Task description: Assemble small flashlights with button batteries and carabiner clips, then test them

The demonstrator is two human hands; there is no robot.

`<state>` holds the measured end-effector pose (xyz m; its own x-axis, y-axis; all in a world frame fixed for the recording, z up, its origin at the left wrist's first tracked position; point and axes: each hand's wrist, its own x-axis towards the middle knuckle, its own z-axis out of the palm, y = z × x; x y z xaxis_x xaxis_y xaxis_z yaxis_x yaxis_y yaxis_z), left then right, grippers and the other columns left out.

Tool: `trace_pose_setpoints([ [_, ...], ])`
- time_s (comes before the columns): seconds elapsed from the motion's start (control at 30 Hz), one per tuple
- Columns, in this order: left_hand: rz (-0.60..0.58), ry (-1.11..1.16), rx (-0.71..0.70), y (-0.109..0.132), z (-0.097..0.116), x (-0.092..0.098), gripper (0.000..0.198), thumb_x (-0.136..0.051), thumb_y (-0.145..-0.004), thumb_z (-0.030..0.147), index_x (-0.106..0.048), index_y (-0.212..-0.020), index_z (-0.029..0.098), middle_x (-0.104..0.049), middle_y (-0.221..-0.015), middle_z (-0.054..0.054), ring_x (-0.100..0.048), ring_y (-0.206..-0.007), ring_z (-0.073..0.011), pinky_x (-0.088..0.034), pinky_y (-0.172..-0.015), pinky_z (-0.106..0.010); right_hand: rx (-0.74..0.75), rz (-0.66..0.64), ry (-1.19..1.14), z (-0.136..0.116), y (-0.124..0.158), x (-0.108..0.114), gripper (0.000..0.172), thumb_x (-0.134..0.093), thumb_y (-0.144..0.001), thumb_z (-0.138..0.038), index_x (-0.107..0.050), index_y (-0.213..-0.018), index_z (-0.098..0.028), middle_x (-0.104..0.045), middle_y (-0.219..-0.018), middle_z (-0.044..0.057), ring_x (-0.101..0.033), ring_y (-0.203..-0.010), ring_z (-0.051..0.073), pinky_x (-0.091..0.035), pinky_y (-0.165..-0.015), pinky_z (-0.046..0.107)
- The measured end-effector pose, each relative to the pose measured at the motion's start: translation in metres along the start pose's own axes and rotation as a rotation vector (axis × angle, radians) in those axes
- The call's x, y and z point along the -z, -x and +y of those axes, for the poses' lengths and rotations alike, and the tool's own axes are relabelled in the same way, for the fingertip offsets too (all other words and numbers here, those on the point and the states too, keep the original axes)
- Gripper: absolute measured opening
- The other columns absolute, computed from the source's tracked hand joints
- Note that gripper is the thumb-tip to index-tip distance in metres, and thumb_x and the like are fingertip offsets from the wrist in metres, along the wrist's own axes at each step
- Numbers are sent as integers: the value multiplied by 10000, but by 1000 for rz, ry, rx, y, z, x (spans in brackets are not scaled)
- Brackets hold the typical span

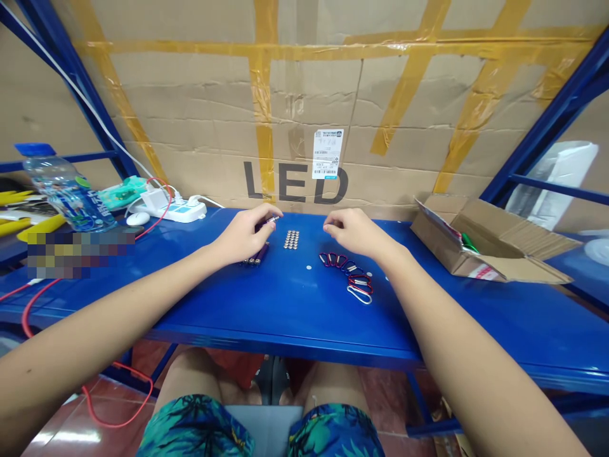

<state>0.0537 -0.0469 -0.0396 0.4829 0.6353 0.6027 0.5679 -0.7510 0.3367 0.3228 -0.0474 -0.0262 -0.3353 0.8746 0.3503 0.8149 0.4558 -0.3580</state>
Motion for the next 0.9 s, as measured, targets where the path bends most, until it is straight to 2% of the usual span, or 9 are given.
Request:
trace_pose_setpoints([
  [0.2,-70,-97,5,-1,2,4,160,-504,-932,294,-609,-1011,203,-710,-916,-34,-640,-821,-195,-452,-741,-334,56,-173,14,2,1,-8,150,-577,-841,-193,-726,-849,-201,-726,-837,42,-623,-728,181,-458,-691,311],
  [0.47,-149,-211,-1,0,1,3,175,-492,-924,311,-627,-947,203,-698,-842,-27,-617,-770,-196,-404,-666,-314,77,-284,142,-5,1,-17,150,-647,-789,-106,-756,-828,-201,-732,-926,66,-658,-865,220,-481,-801,313],
  [0.63,-151,-206,-8,-1,1,2,195,-481,-927,310,-639,-935,196,-705,-866,-32,-619,-788,-196,-404,-672,-315,105,-330,169,-10,0,-21,146,-651,-816,-118,-765,-856,-199,-716,-935,73,-644,-900,227,-469,-827,317],
  [0.77,-141,-195,-7,-1,2,3,198,-488,-919,308,-648,-941,193,-705,-856,-37,-617,-780,-191,-411,-681,-311,147,-277,144,-19,2,-26,89,-652,-855,-195,-739,-837,-189,-680,-913,75,-618,-890,221,-461,-819,321],
  [0.9,-135,-186,-4,-1,3,3,186,-504,-906,309,-651,-930,197,-701,-831,-33,-614,-752,-187,-419,-681,-311,171,-288,141,-30,9,-24,173,-632,-890,-321,-715,-799,-201,-639,-934,86,-585,-932,242,-446,-867,367],
])
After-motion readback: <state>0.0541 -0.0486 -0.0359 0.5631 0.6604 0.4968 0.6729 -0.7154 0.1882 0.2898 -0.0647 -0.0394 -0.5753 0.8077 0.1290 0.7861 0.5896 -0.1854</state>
